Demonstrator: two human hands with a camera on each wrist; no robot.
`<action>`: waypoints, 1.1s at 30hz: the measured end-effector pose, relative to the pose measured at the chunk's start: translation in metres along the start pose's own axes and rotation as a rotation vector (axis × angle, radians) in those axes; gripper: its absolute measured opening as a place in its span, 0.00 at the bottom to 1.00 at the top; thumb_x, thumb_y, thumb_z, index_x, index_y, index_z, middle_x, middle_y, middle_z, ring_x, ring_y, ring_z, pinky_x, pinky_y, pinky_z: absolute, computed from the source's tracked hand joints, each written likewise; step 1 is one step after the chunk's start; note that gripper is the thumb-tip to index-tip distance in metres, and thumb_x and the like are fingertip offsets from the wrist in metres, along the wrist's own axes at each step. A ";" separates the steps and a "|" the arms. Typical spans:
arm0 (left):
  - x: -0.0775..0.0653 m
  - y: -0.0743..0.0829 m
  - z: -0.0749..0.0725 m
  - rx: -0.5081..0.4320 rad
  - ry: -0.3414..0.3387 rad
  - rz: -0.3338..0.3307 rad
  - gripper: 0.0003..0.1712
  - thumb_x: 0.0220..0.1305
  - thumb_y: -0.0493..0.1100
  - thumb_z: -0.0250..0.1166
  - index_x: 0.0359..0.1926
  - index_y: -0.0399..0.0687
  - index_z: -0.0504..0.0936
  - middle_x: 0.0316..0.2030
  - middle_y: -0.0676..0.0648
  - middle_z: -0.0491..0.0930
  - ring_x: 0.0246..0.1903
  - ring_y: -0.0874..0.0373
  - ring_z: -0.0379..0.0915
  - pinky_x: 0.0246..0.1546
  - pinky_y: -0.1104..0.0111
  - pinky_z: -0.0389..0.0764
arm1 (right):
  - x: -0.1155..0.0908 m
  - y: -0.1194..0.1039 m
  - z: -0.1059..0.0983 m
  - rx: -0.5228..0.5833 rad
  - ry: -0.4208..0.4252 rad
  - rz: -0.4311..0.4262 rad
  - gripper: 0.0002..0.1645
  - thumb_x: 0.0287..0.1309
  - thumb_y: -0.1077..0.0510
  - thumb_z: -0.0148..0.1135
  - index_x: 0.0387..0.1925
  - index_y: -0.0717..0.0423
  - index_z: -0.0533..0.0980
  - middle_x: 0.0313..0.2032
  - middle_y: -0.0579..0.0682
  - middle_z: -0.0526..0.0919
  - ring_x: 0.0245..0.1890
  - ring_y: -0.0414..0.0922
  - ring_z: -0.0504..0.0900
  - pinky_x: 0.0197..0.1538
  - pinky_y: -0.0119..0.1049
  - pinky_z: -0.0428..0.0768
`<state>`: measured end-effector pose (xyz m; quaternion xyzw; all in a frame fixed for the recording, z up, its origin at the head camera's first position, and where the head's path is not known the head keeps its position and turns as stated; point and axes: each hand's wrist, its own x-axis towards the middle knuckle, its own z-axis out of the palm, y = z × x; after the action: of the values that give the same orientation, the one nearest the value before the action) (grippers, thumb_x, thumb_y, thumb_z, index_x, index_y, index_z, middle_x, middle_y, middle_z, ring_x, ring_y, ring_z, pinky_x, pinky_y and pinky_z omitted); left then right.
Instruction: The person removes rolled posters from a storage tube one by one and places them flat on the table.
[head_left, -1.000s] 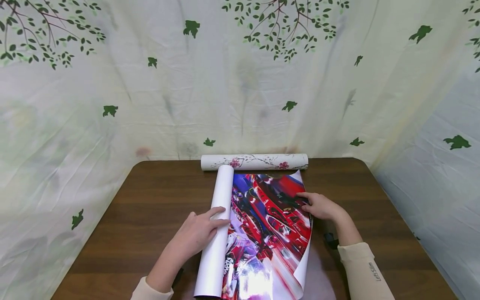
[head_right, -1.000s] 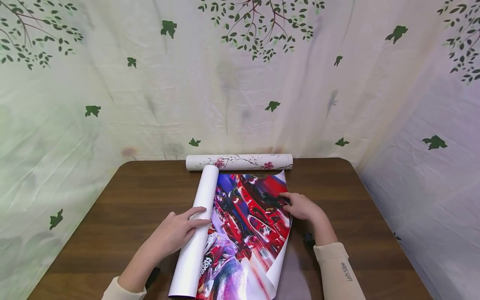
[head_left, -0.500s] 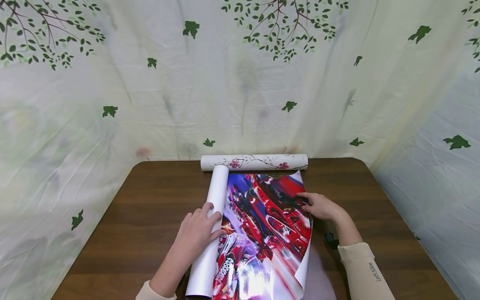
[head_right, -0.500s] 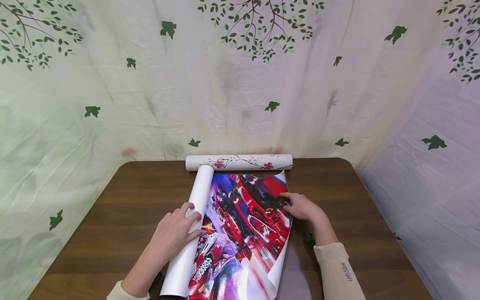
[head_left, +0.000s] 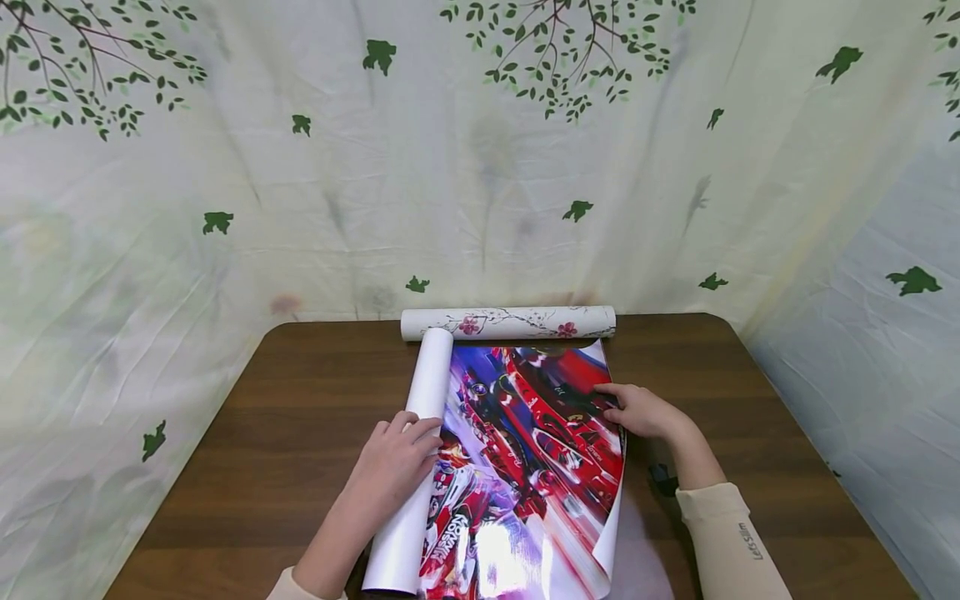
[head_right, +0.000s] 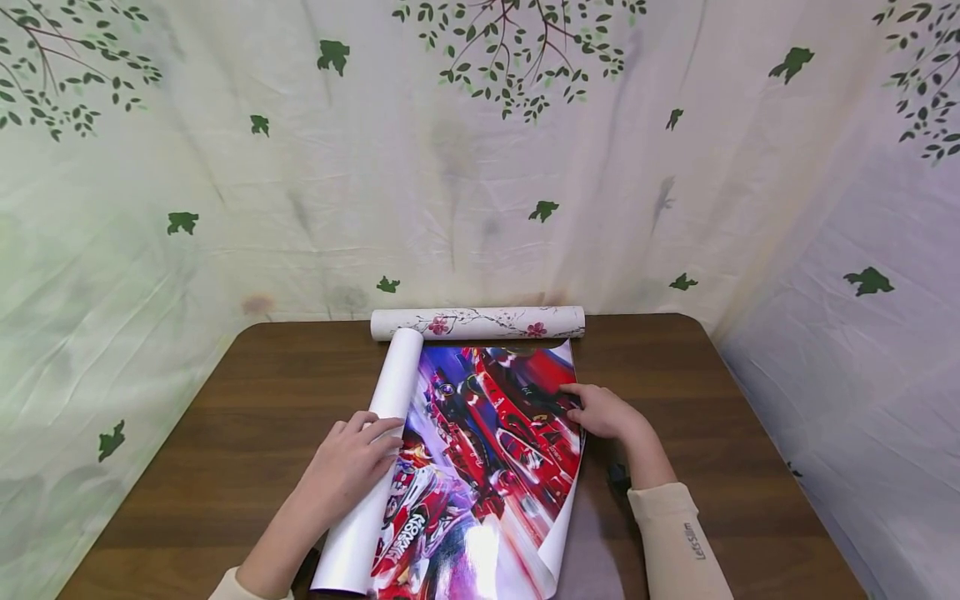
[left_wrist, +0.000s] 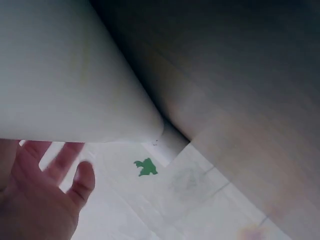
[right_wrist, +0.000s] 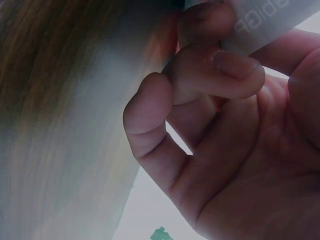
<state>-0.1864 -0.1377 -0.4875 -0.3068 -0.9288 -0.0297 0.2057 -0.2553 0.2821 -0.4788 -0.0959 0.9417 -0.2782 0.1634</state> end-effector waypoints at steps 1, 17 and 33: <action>-0.001 0.000 0.000 0.001 0.000 0.010 0.11 0.59 0.45 0.80 0.44 0.55 0.92 0.56 0.52 0.88 0.55 0.48 0.79 0.45 0.57 0.79 | 0.000 0.000 0.000 0.000 -0.002 0.001 0.34 0.71 0.57 0.64 0.75 0.61 0.70 0.66 0.74 0.75 0.62 0.67 0.75 0.65 0.66 0.78; -0.014 -0.015 -0.006 -0.010 -0.050 -0.063 0.13 0.64 0.55 0.76 0.47 0.60 0.91 0.58 0.47 0.85 0.60 0.44 0.77 0.50 0.52 0.80 | -0.001 -0.001 -0.001 0.016 -0.012 0.026 0.35 0.71 0.56 0.64 0.75 0.61 0.69 0.66 0.73 0.75 0.62 0.67 0.74 0.64 0.65 0.79; -0.024 -0.026 -0.004 -0.032 -0.087 -0.030 0.24 0.63 0.49 0.76 0.60 0.52 0.87 0.74 0.42 0.74 0.75 0.40 0.69 0.67 0.45 0.78 | -0.004 0.004 -0.005 0.014 -0.007 0.022 0.35 0.72 0.56 0.64 0.76 0.61 0.69 0.66 0.74 0.74 0.60 0.66 0.74 0.62 0.64 0.81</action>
<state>-0.1826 -0.1731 -0.4921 -0.2970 -0.9408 -0.0342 0.1599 -0.2533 0.2889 -0.4760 -0.0855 0.9401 -0.2828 0.1702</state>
